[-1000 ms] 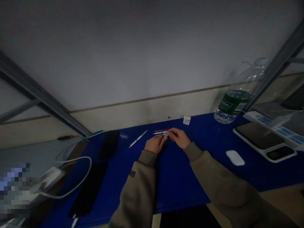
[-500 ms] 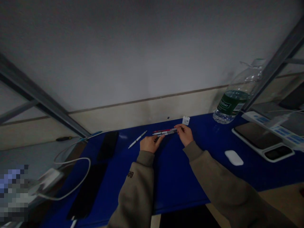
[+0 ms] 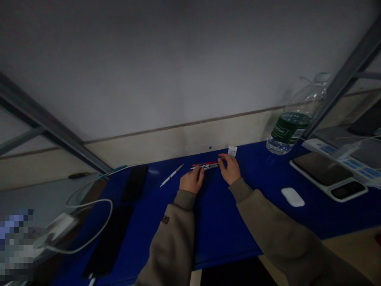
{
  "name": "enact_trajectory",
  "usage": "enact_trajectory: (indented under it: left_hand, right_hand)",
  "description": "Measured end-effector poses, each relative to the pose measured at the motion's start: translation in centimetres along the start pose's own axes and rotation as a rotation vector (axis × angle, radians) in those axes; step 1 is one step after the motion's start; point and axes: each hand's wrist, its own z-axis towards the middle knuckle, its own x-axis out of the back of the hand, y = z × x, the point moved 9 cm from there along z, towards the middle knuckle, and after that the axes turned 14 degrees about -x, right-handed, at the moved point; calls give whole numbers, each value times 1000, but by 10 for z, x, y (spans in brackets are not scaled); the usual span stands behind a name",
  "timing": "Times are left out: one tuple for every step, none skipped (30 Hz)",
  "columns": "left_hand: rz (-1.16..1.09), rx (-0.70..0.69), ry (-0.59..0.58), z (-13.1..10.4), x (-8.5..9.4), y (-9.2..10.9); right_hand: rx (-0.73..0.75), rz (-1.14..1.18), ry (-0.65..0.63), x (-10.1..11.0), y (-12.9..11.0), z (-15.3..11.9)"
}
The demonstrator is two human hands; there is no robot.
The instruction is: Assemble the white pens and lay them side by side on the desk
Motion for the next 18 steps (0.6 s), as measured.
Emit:
enact_trajectory:
  left_hand:
    - [-13, -20, 1, 1, -1, 2]
    - [-27, -43, 1, 1, -3, 4]
    - [-41, -69, -3, 1, -5, 6]
    - [-55, -95, -7, 2, -7, 7]
    - [-66, -122, -12, 2, -9, 9]
    - [-77, -149, -21, 2, -11, 11]
    - [-85, -174, -31, 2, -13, 13]
    - [-92, -195, -40, 2, -16, 15]
    - [-97, -211, -47, 2, -17, 16]
    - [-101, -222, -50, 1, -18, 18]
    - [-104, -226, -49, 1, -19, 19]
    - [-104, -224, -46, 1, -18, 20]
    - [-100, -217, -43, 1, -17, 20]
    - [-94, -206, -41, 0, -16, 20]
    - [-86, -194, -38, 0, -15, 19]
    - [-78, -182, -35, 0, -13, 18]
    - [-72, -170, -32, 1, -12, 17]
    - [-67, -158, -31, 1, -10, 15]
  right_hand:
    - [-1, 71, -110, -8, -6, -3]
    - [0, 135, -227, -16, -13, -8]
    - [11, 181, -328, -24, -20, -14]
    - [28, 209, -392, -28, -27, -20]
    - [48, 228, -446, -32, -33, -26]
    - [63, 251, -480, -35, -38, -30]
    - [74, 269, -501, -37, -42, -33]
    - [72, 285, -516, -39, -42, -35]
    - [57, 296, -523, -40, -41, -36]
    - [32, 303, -525, -42, -38, -36]
    - [1, 305, -522, -44, -34, -35]
    - [-28, 307, -518, -46, -29, -33]
    - [-53, 314, -512, -47, -25, -31]
    - [-71, 330, -507, -48, -22, -30]
    - [-89, 353, -504, -49, -19, -28]
    - [-110, 382, -506, -50, -16, -26]
    - [-136, 416, -510, -51, -13, -24]
    - [-167, 452, -512, -51, -9, -22]
